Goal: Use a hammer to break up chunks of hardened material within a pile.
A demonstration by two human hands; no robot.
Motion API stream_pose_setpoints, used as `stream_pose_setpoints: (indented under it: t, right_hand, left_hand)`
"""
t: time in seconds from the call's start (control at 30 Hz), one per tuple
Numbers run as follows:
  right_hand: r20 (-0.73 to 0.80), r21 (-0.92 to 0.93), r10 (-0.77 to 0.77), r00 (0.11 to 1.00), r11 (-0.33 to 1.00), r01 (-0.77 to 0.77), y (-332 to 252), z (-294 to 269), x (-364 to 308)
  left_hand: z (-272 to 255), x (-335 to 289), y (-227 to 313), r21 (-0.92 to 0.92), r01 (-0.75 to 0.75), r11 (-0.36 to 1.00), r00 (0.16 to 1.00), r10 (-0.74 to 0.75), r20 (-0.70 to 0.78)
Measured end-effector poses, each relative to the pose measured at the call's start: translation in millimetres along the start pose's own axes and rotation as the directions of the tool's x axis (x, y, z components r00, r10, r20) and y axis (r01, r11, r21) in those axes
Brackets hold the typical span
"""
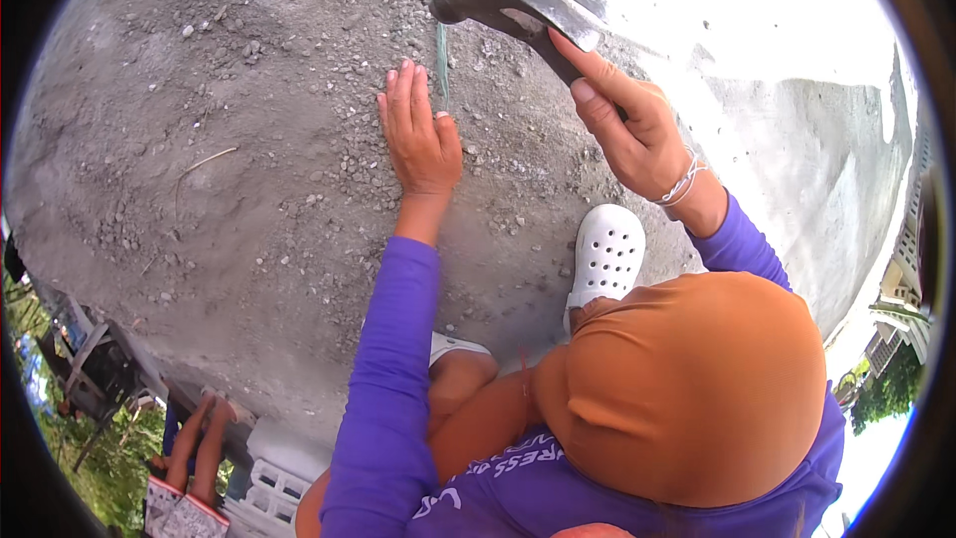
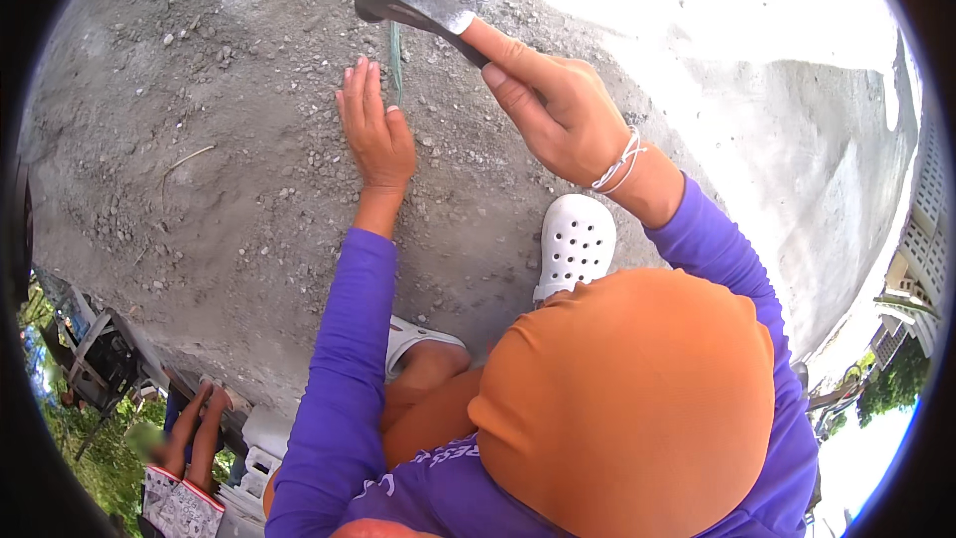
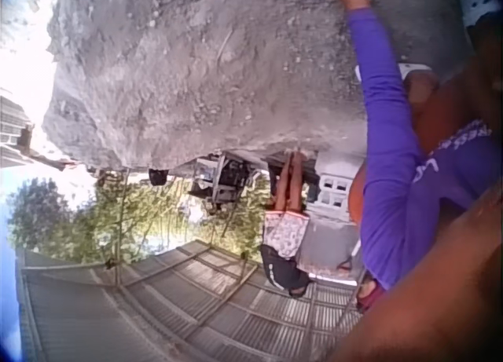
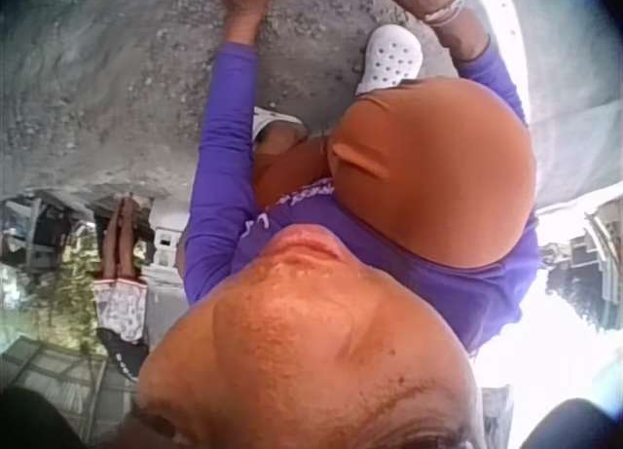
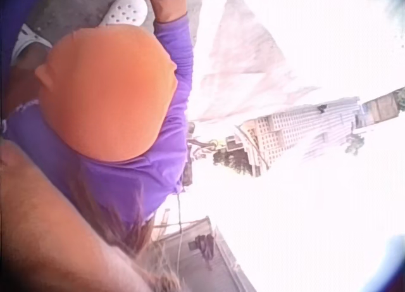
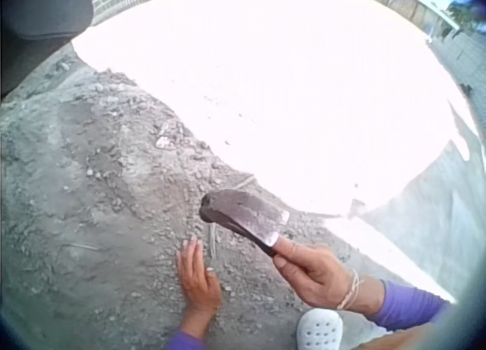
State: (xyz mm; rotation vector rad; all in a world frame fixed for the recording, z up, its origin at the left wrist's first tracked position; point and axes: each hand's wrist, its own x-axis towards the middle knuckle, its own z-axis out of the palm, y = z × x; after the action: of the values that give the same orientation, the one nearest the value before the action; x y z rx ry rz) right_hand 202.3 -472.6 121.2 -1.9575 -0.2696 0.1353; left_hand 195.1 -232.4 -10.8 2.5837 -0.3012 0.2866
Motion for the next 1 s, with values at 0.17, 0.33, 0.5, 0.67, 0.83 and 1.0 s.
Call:
stream_pose_setpoints:
  t: [0.17, 0.33, 0.5, 0.67, 0.83, 1.0]
  right_hand:
    - [-0.095, -0.143, -0.197, 0.976, 0.973, 0.183, 29, 14, -21]
    - [0.004, -0.152, 0.281, 0.960, 0.949, -0.278, 70, 16, -16]
    - [0.012, 0.023, 0.096, 0.995, 0.995, -0.096, 7, 9, -5]
    - [0.002, -0.131, -0.121, 0.993, 0.984, 0.120, 35, 33, -18]
    - [0.114, -0.093, 0.233, 0.966, 0.970, -0.223, 59, 32, -8]
    - [0.102, -0.006, 0.151, 0.983, 0.988, -0.151, 14, -9, -17]
  left_hand:
    - [6, 2, 6, -0.038, -0.010, 0.999, 1.000, 0.010, -0.006]
    - [10, 4, 13, -0.088, 0.009, 0.996, 1.000, -0.009, -0.001]
    - [2, -2, 1, 0.040, 0.090, 0.995, 0.988, -0.084, -0.130]
    - [6, 2, 7, -0.050, 0.079, 0.996, 0.982, -0.086, -0.165]
    - [10, 4, 6, -0.042, 0.088, 0.995, 0.985, -0.094, -0.144]
    - [5, -3, 1, -0.078, 0.100, 0.992, 0.981, -0.111, -0.160]
